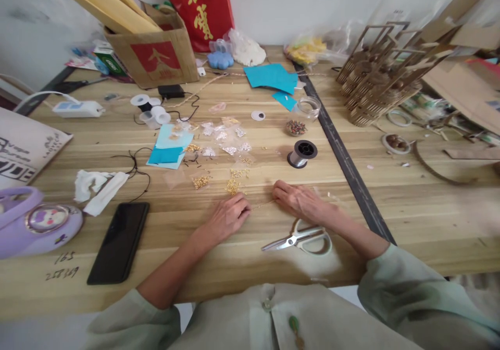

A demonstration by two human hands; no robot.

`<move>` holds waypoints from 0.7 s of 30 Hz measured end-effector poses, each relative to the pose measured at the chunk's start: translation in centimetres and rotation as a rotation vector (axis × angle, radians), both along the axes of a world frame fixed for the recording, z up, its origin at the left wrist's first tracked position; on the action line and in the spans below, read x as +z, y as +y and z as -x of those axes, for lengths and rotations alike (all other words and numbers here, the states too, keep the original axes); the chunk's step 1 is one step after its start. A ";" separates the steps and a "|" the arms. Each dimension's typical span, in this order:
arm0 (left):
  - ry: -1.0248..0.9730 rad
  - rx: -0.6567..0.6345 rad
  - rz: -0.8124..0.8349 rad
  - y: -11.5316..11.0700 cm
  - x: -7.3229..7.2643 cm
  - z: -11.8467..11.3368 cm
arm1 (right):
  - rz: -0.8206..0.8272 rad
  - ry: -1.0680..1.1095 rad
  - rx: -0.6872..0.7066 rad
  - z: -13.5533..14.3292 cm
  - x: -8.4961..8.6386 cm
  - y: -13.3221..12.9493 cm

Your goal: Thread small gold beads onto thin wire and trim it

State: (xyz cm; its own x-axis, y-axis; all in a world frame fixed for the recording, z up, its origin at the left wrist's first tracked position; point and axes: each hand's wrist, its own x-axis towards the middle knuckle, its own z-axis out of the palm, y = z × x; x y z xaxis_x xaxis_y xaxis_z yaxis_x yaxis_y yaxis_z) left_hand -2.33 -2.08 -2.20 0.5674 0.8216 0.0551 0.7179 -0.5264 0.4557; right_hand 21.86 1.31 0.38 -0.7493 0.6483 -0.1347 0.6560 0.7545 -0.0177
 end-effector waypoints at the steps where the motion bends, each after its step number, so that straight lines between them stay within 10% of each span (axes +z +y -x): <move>1: -0.001 0.003 -0.004 0.0 -0.1 0.0 | -0.001 -0.002 -0.001 0.0 0.1 0.0; 21: -0.216 0.035 -0.066 0.3 -1.0 -0.2 | -0.013 0.175 -0.079 0.0 -0.6 -0.3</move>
